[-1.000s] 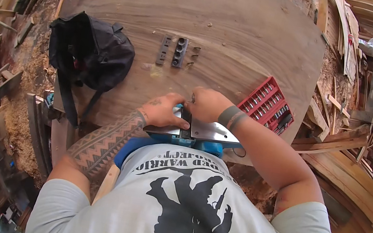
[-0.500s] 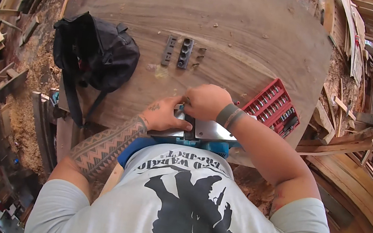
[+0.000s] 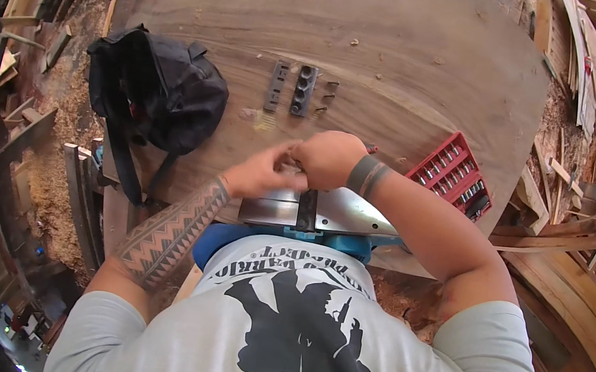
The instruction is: The person removes screws from a hand planer using a screwdriver, takes out the metal blades, and handles several replacement blades. They then move to a wooden post to operate a light switch and walk through the workshop where wood planks and furniture are visible.
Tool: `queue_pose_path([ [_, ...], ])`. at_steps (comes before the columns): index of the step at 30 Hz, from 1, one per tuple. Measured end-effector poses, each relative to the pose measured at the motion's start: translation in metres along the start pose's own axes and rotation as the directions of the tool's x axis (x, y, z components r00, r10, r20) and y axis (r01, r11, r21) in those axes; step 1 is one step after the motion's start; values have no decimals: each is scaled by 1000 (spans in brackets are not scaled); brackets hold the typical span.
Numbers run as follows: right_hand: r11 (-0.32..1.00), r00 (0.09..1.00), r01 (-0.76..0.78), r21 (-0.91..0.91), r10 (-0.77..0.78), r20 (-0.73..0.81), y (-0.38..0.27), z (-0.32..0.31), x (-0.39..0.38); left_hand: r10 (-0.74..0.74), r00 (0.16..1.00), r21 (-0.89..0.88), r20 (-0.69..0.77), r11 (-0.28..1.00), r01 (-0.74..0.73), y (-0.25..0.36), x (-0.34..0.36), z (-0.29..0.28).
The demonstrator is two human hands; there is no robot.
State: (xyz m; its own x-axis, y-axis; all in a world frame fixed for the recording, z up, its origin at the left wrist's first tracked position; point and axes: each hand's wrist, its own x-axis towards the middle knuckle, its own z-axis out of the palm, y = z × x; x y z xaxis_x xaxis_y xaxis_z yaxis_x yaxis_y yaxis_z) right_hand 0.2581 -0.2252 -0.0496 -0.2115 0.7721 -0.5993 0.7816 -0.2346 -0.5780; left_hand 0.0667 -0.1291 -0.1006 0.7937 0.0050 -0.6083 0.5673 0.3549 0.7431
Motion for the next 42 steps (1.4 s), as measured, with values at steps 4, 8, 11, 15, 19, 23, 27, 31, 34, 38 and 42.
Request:
queue_pose_path([
  [4,992,993,-122,31,121,15,6,21,8,-94,995,59,45,994,91,10,15,-30],
  [8,980,996,-91,179,85,42,29,15,5,-103,992,501,77,864,51,24,12,-16],
  [11,923,985,-113,369,153,-80,41,20,-15,-89,996,581,23,812,59,23,12,-10],
  [15,270,908,-130,954,418,6,35,12,-58,238,971,325,-31,921,-215,54,-9,12],
  [19,-398,973,88,913,230,6,-4,-5,-102,561,827,242,-43,809,-536,100,-40,43],
  [23,-514,995,19,857,95,35,-45,-7,-129,711,698,231,-85,696,-681,130,-66,70],
  [27,-655,987,-125,745,-158,26,-76,9,-141,796,597,276,-100,599,-752,135,-90,88],
  [31,-719,951,-210,663,-307,-32,-101,16,-152,793,602,288,-95,601,-746,139,-114,98],
  [34,-648,964,-191,737,-265,17,-120,18,-162,815,575,340,-78,564,-753,143,-131,107],
  [38,-534,962,-131,835,-271,-22,-130,31,-163,805,587,322,-80,578,-749,141,-144,114],
  [42,-561,938,-86,823,-323,-122,-137,37,-164,860,509,427,-45,477,-768,141,-150,118],
])
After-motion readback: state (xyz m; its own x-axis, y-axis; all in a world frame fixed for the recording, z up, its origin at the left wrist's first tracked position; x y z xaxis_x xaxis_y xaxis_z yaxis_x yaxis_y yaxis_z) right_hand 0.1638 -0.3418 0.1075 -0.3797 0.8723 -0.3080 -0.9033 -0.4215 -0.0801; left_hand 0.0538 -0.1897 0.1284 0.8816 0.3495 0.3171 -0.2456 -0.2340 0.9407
